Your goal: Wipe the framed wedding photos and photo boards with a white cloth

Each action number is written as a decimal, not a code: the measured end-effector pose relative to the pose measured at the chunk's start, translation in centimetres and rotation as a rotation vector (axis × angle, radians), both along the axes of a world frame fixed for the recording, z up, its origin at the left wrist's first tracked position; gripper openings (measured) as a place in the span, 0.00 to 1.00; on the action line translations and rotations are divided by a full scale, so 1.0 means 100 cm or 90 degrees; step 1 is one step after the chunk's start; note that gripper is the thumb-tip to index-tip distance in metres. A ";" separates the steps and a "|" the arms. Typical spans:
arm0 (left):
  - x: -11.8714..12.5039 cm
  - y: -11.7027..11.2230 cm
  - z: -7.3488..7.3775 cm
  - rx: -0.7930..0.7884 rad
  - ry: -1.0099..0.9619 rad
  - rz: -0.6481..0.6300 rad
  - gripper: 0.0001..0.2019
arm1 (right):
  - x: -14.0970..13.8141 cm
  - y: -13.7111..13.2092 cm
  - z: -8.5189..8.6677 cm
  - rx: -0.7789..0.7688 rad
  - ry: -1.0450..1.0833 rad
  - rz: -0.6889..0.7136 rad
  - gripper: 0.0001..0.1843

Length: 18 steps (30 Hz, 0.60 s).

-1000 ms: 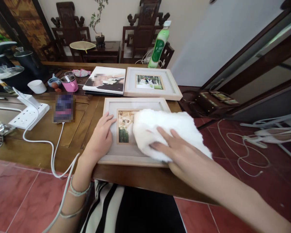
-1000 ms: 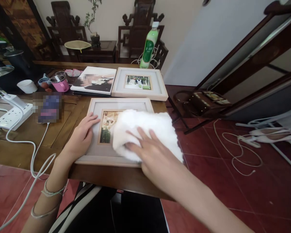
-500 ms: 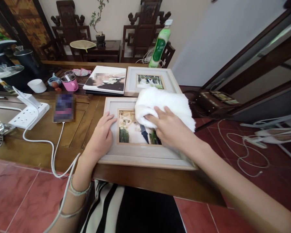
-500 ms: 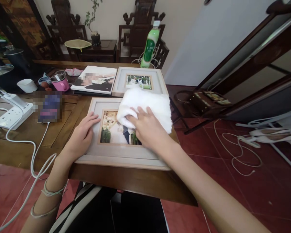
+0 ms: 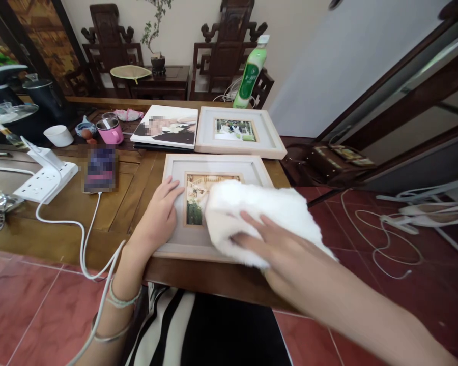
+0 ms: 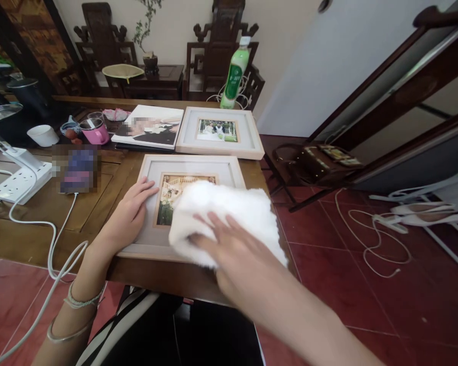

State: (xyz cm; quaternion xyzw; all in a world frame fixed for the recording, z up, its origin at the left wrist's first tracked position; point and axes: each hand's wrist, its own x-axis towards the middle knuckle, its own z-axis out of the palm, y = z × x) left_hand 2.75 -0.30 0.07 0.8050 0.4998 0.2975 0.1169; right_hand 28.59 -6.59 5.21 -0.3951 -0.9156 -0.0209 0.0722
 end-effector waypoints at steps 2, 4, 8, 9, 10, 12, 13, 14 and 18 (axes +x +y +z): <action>-0.001 0.000 0.000 -0.006 0.005 -0.003 0.24 | 0.001 0.035 -0.008 -0.002 -0.013 -0.068 0.34; -0.001 -0.001 0.000 -0.008 0.002 -0.003 0.24 | 0.002 0.072 -0.014 0.020 -0.005 -0.116 0.33; -0.002 0.000 -0.001 -0.009 -0.012 -0.004 0.24 | -0.006 0.124 -0.020 0.055 -0.001 -0.161 0.33; -0.002 0.000 -0.001 -0.008 -0.016 -0.004 0.24 | -0.009 0.129 -0.019 0.058 -0.005 -0.163 0.33; -0.002 0.001 -0.001 -0.007 -0.020 -0.004 0.24 | -0.013 0.130 -0.018 0.059 -0.011 -0.159 0.33; -0.002 0.001 -0.001 -0.003 -0.027 -0.003 0.23 | -0.020 0.120 -0.014 0.042 -0.032 -0.138 0.32; -0.002 0.001 -0.002 -0.001 -0.029 -0.002 0.23 | -0.022 0.109 -0.011 0.027 -0.047 -0.126 0.32; -0.002 0.001 -0.002 0.001 -0.032 0.000 0.23 | -0.023 0.096 -0.008 0.007 -0.064 -0.115 0.32; -0.002 0.000 -0.003 0.008 -0.043 0.005 0.22 | -0.013 0.029 0.005 -0.091 -0.099 -0.050 0.33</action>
